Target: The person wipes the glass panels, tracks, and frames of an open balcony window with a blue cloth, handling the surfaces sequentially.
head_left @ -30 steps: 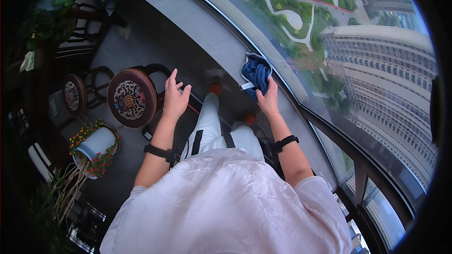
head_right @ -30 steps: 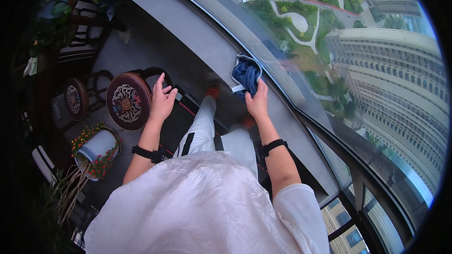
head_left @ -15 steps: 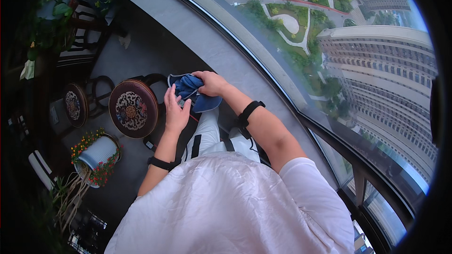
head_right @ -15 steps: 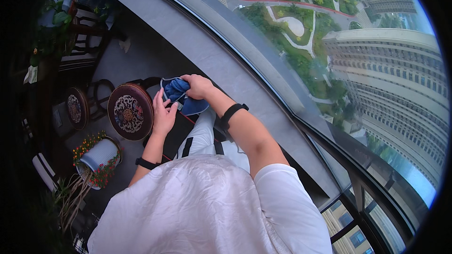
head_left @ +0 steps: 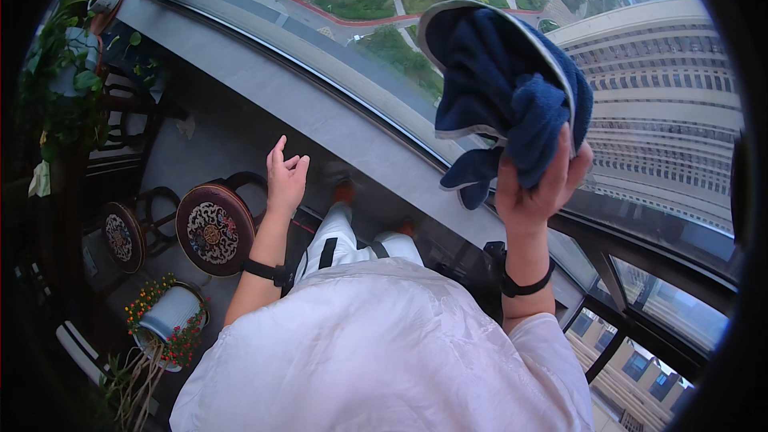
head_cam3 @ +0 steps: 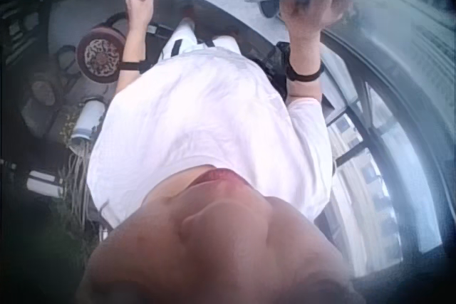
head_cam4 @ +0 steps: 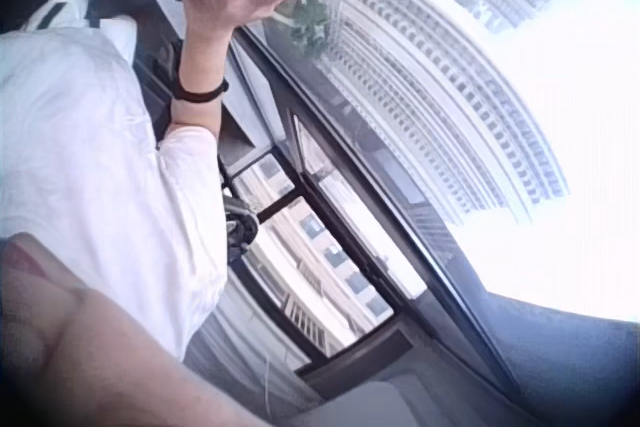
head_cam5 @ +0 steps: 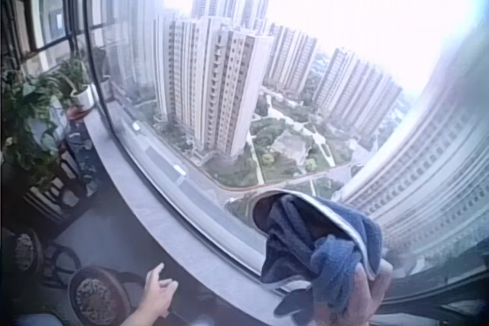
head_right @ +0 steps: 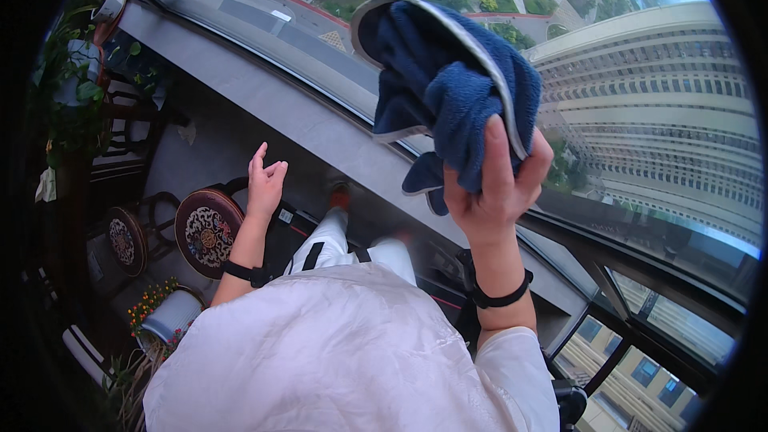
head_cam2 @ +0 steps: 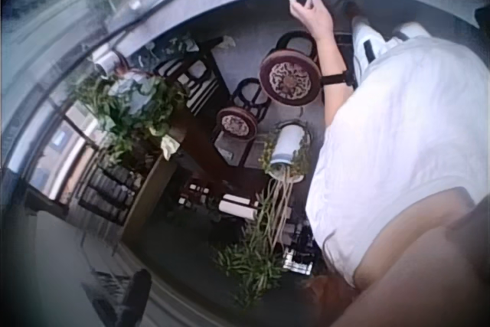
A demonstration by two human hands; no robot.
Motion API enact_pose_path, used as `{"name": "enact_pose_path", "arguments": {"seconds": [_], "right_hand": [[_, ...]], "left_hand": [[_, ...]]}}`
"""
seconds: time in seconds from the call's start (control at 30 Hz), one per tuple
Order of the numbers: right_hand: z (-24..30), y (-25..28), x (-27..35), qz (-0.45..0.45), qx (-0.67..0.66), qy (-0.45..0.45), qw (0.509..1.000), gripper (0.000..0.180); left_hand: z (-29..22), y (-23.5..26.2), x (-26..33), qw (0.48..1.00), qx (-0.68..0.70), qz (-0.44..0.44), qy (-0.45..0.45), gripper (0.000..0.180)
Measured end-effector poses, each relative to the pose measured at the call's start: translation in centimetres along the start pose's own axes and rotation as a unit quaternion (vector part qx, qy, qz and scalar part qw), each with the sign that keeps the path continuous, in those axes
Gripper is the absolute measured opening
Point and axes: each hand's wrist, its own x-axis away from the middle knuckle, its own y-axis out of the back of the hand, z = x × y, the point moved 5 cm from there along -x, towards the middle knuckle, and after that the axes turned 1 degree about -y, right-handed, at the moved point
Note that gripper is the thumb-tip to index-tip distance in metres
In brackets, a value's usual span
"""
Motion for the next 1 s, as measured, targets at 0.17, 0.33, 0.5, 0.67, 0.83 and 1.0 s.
{"name": "enact_pose_path", "arguments": {"seconds": [0.17, 0.33, 0.5, 0.67, 0.83, 1.0], "right_hand": [[-1.4, -11.6, 11.2, 0.320, 0.072, -0.094, 0.940, 0.053], [-4.1, -8.2, 24.0, 0.455, -0.059, -0.437, 0.774, 0.045], [-3.4, 0.0, 26.7, 0.212, -0.339, -0.595, 0.697, 0.052], [-2.0, 6.8, 24.3, 0.245, -0.277, -0.524, 0.767, 0.058], [-3.6, 12.2, 26.9, 0.061, -0.292, -0.566, 0.769, 0.042], [-6.3, 17.8, 30.6, -0.158, -0.312, -0.612, 0.709, 0.032]], "left_hand": [[-4.5, -6.5, 0.9, 0.982, -0.020, 0.157, -0.106, 0.053], [-5.1, -10.3, 3.2, 0.950, -0.044, 0.298, -0.078, 0.046], [-5.6, -15.9, 8.3, 0.875, -0.050, 0.454, 0.163, 0.062], [-8.0, -22.0, 14.8, 0.757, 0.067, 0.579, 0.296, 0.057], [-12.0, -25.5, 16.9, 0.773, 0.183, 0.576, 0.192, 0.036], [-14.0, -29.7, 20.7, 0.731, 0.137, 0.665, 0.077, 0.031]]}}
